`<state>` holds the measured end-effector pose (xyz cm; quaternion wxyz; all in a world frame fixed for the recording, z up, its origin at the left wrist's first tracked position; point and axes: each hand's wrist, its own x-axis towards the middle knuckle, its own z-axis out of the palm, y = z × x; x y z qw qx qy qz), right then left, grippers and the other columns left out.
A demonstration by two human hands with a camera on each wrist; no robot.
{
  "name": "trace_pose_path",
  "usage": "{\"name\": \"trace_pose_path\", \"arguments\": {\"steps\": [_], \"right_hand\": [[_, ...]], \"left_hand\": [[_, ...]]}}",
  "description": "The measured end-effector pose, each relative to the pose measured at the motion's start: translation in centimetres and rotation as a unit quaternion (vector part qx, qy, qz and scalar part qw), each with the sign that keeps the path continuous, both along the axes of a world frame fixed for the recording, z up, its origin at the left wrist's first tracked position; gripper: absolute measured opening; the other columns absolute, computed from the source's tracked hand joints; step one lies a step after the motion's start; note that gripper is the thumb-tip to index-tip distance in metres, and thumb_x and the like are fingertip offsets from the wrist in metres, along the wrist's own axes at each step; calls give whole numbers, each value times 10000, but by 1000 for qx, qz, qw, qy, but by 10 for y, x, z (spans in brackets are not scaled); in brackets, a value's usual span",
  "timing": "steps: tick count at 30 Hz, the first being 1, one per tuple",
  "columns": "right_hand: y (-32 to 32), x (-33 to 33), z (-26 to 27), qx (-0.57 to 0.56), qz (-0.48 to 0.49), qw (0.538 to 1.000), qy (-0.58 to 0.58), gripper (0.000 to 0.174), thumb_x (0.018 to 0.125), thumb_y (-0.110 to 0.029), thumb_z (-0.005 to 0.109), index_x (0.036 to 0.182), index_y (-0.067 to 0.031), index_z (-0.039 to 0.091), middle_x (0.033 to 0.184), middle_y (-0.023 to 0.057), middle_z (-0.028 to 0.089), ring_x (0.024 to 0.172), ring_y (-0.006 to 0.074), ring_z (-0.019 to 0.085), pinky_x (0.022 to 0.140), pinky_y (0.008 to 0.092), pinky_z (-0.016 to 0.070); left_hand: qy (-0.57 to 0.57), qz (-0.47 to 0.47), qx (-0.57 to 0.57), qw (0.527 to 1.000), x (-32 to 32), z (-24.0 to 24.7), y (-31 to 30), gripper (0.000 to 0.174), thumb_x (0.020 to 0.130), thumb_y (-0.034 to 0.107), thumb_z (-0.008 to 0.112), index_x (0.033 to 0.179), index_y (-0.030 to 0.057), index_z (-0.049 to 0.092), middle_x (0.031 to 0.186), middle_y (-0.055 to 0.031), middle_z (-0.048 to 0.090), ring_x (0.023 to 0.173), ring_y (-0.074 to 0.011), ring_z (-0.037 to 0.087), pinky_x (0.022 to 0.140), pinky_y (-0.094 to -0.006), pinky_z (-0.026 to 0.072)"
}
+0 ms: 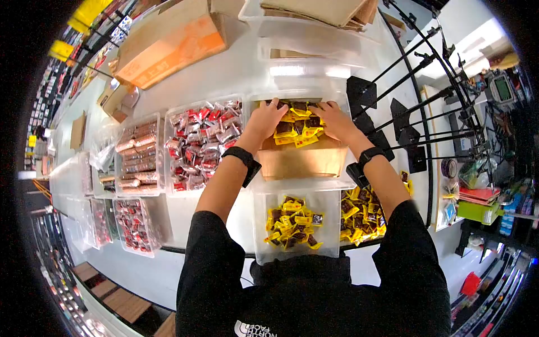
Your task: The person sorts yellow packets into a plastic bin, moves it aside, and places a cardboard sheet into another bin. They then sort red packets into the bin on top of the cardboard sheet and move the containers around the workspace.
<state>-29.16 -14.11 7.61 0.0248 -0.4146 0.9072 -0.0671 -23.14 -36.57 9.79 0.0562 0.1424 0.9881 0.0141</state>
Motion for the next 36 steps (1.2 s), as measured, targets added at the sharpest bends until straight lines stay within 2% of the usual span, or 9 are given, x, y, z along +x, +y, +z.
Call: {"name": "trace_pose_path", "arguments": {"steps": [6, 9, 10, 13, 16, 24, 31, 32, 36], "right_hand": [[-8, 8, 7, -30, -55, 997, 42, 299, 777, -96, 487, 1072, -115, 536, 1014, 88, 532, 977, 314, 486, 785, 392, 476], [1, 16, 18, -67, -78, 995, 18, 289, 769, -95, 493, 1052, -118, 547, 1004, 85, 542, 932, 323, 506, 772, 388, 470], [6, 21, 21, -112, -75, 991, 18, 259, 754, -107, 514, 1008, -103, 560, 972, 94, 549, 915, 319, 513, 782, 390, 455], [15, 58, 43, -244, -108, 964, -2, 188, 748, -128, 572, 925, -64, 576, 944, 104, 561, 881, 312, 526, 776, 396, 440], [26, 114, 62, -304, -107, 947, 3, 209, 724, -98, 607, 927, -52, 586, 991, 128, 564, 958, 310, 520, 830, 375, 428], [46, 278, 54, -327, -23, 938, -109, 228, 709, -101, 620, 930, -62, 580, 994, 110, 556, 975, 302, 516, 835, 380, 436], [59, 320, -4, -282, -26, 943, -176, 145, 707, -89, 635, 838, -72, 576, 886, 62, 567, 856, 286, 545, 746, 331, 461], [63, 317, -11, -270, -7, 930, -250, 281, 691, -208, 672, 909, -59, 576, 959, 102, 541, 929, 313, 507, 768, 394, 438], [61, 315, -19, -177, 25, 957, -230, 519, 646, -383, 695, 1011, -41, 556, 1116, 163, 475, 1076, 356, 417, 864, 440, 390]], "left_hand": [[60, 22, 48, 997, 11, 1, 1, 403, 753, 39, 489, 1147, 121, 493, 1148, -167, 471, 935, -359, 537, 778, -418, 474], [58, 57, 80, 993, 17, 4, -1, 399, 743, 35, 483, 1129, 133, 511, 1090, -169, 506, 912, -360, 551, 768, -428, 469], [69, 66, 88, 992, 19, 6, -1, 288, 779, 72, 453, 1039, 124, 566, 1017, -148, 531, 881, -335, 567, 728, -409, 488], [92, 68, 131, 985, 31, 20, 1, 294, 756, 48, 466, 1011, 118, 594, 1000, -142, 537, 875, -323, 569, 731, -409, 483], [112, 73, 221, 966, 61, 45, 7, 348, 694, -4, 507, 1009, 110, 600, 1020, -136, 538, 899, -332, 557, 744, -407, 474], [81, 176, 377, 906, 203, 90, 45, 464, 624, -27, 658, 1058, 123, 597, 1087, -146, 530, 980, -309, 538, 830, -352, 456], [68, 128, 362, 921, 285, 51, 70, 469, 615, -68, 568, 1048, 109, 599, 1115, -124, 516, 989, -294, 536, 836, -349, 455], [49, 117, 372, 919, 291, 49, 72, 438, 635, -54, 559, 1041, 107, 602, 1115, -130, 515, 999, -298, 530, 841, -350, 452], [-50, 38, 365, 929, 310, 1, 83, 417, 695, -7, 533, 1095, 109, 564, 1134, -150, 497, 1039, -318, 501, 863, -361, 438]]}}
